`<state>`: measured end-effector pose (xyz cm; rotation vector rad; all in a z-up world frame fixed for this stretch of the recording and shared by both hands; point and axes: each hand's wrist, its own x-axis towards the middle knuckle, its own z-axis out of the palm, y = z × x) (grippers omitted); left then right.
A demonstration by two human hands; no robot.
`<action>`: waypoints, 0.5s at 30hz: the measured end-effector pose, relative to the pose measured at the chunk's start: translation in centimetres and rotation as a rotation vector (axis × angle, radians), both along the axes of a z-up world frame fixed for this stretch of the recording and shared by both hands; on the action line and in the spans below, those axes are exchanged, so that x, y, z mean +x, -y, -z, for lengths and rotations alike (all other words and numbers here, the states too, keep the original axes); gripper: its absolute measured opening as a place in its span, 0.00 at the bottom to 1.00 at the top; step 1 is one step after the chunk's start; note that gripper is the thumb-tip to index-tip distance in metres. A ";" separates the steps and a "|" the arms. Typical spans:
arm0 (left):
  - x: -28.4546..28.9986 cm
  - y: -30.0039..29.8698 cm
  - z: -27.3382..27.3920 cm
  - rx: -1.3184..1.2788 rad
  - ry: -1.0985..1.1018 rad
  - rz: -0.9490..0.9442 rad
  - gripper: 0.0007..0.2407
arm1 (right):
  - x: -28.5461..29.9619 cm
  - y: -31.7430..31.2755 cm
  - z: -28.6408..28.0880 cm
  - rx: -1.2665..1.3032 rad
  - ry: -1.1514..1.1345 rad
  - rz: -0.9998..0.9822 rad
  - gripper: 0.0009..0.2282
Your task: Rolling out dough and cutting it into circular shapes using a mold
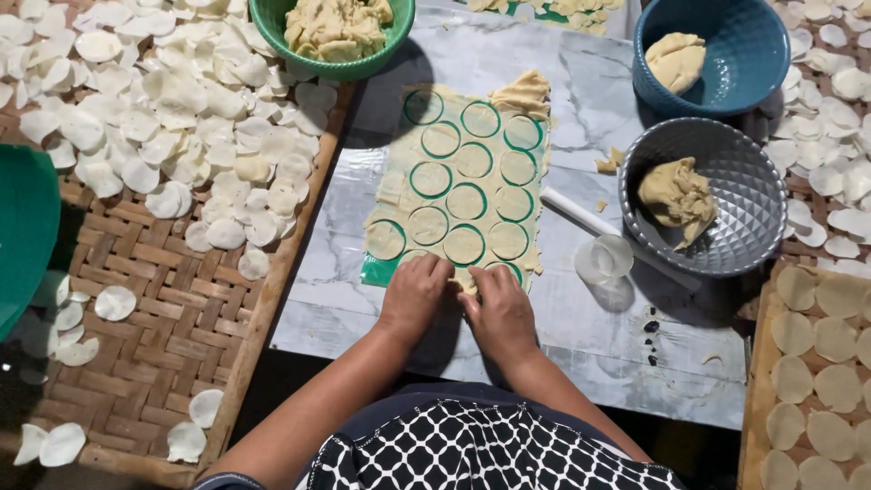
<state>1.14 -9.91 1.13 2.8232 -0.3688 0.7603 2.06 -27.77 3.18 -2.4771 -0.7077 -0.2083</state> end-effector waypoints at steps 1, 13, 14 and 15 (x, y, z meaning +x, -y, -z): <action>-0.1 -0.4 0.6 -0.001 0.003 0.004 0.01 | 0.3 -0.4 0.0 -0.001 0.003 0.004 0.17; -3.3 -5.2 -2.3 -0.295 -0.051 0.037 0.13 | 1.5 -0.4 -0.3 0.286 -0.326 0.210 0.05; -3.5 -5.7 -1.9 -0.301 -0.053 -0.002 0.13 | 1.6 -0.5 0.1 0.261 -0.280 0.217 0.06; -3.7 -6.2 -1.6 -0.307 -0.056 -0.041 0.13 | 1.7 -0.5 0.4 0.237 -0.235 0.225 0.07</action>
